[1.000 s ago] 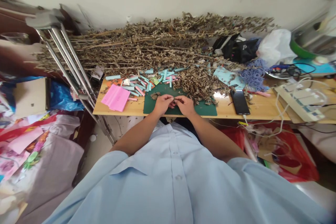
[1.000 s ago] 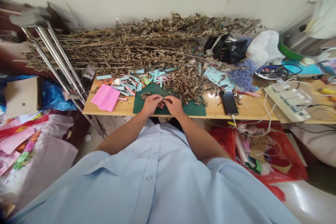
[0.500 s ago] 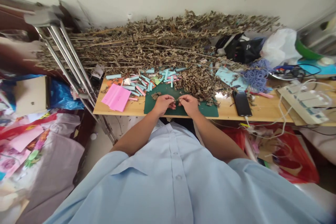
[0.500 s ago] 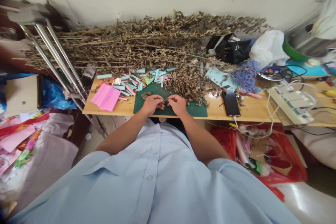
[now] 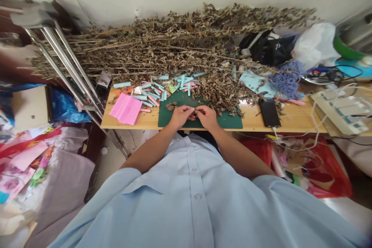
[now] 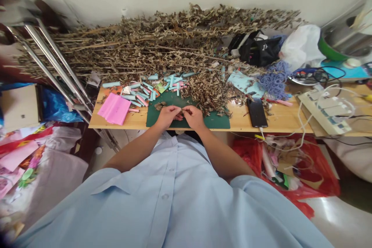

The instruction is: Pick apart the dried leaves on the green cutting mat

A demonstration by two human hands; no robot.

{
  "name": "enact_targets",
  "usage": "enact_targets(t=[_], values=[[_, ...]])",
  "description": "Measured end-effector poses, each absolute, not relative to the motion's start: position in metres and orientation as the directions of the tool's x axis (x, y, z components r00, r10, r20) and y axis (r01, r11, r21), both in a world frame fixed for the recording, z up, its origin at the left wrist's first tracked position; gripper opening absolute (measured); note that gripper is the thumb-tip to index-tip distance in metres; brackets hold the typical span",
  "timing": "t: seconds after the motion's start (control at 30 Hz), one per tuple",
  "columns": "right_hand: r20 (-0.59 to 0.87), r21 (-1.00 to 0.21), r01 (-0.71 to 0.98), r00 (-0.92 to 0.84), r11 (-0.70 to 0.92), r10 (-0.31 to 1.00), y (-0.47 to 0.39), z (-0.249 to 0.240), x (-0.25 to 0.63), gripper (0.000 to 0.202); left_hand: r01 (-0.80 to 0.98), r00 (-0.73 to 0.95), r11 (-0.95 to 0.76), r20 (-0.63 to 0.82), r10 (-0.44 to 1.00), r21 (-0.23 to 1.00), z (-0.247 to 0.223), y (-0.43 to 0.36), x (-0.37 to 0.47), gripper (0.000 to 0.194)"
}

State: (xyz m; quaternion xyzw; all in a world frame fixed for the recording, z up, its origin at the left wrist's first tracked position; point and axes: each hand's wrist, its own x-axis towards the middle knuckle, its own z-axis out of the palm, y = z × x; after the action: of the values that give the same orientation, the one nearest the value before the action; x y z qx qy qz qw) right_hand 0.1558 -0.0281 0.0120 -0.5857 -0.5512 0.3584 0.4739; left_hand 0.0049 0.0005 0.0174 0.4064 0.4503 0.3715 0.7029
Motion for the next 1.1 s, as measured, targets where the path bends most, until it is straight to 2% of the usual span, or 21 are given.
enact_targets(t=[0.23, 0.43, 0.6, 0.8, 1.1], values=[[0.106, -0.940, 0.335, 0.125, 0.059, 0.986, -0.029, 0.008, 0.157, 0.017, -0.135, 0.268, 0.417, -0.372, 0.889, 0.899, 0.018, 0.001, 0.007, 0.015], [-0.025, -0.989, 0.137, 0.187, -0.051, 0.982, -0.024, 0.009, 0.163, 0.018, -0.207, 0.289, 0.460, -0.395, 0.872, 0.863, 0.021, 0.003, 0.004, 0.016], [-0.044, -0.996, 0.060, 0.228, -0.060, 0.973, -0.022, 0.009, 0.166, 0.024, -0.206, 0.317, 0.472, -0.398, 0.861, 0.857, 0.019, 0.004, 0.003, 0.024], [-0.047, -0.996, 0.065, 0.234, -0.064, 0.971, -0.021, 0.008, 0.163, 0.024, -0.234, 0.329, 0.451, -0.366, 0.870, 0.861, 0.020, 0.002, 0.002, 0.024], [-0.022, -0.989, 0.141, 0.138, -0.042, 0.990, -0.023, 0.009, 0.161, 0.022, -0.251, 0.357, 0.441, -0.341, 0.870, 0.862, 0.021, 0.001, 0.000, 0.030]])
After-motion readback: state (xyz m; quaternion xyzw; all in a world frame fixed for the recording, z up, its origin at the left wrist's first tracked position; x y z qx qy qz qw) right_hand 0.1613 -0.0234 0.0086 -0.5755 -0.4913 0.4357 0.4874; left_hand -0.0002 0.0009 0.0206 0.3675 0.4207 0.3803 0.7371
